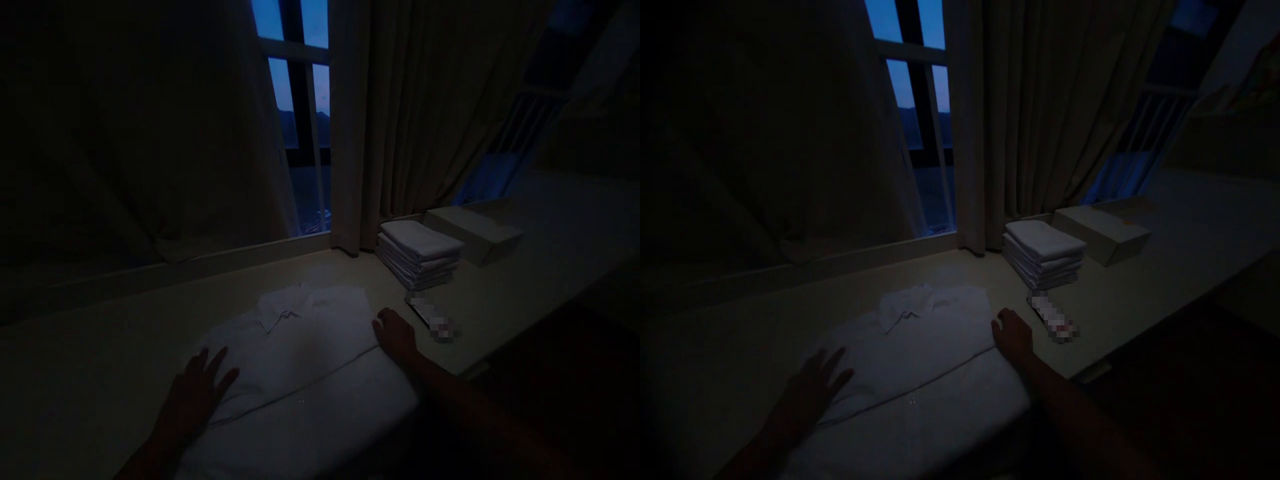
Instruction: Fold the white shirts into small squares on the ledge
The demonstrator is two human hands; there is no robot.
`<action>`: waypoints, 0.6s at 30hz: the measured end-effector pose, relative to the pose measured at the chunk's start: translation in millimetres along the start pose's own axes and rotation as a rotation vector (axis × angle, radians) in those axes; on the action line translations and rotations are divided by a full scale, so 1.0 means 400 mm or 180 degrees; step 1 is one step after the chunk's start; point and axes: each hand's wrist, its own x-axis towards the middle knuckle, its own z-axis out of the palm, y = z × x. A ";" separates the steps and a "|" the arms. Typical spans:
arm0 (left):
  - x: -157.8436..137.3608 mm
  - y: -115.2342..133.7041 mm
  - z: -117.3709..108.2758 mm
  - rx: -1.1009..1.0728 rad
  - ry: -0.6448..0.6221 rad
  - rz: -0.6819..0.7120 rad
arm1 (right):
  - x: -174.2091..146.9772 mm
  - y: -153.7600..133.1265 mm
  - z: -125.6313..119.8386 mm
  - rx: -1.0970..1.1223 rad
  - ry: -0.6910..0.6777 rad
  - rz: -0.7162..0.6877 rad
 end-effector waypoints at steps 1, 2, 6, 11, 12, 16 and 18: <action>-0.002 0.000 0.016 0.0125 -0.0079 0.0054 | 0.003 0.001 -0.001 0.0022 -0.0043 0.0030; -0.003 -0.004 0.033 0.0259 -0.0141 0.0115 | 0.008 0.000 -0.001 0.0058 -0.0089 0.0069; -0.002 -0.046 0.091 0.0701 -0.0108 0.0403 | 0.065 -0.039 0.003 0.0362 -0.0082 0.0178; -0.005 -0.065 0.106 0.0871 -0.0128 0.0410 | 0.206 -0.139 0.025 0.0397 -0.0006 0.0152; -0.007 -0.064 0.105 0.0865 -0.0118 0.0394 | 0.235 -0.153 0.031 0.0383 -0.0145 0.0324; -0.006 -0.073 0.112 0.0821 -0.0018 0.0437 | 0.309 -0.159 0.054 0.0411 -0.0548 0.0748; -0.004 -0.083 0.122 0.0809 -0.0010 0.0470 | 0.313 -0.144 0.066 0.0461 -0.0479 0.0724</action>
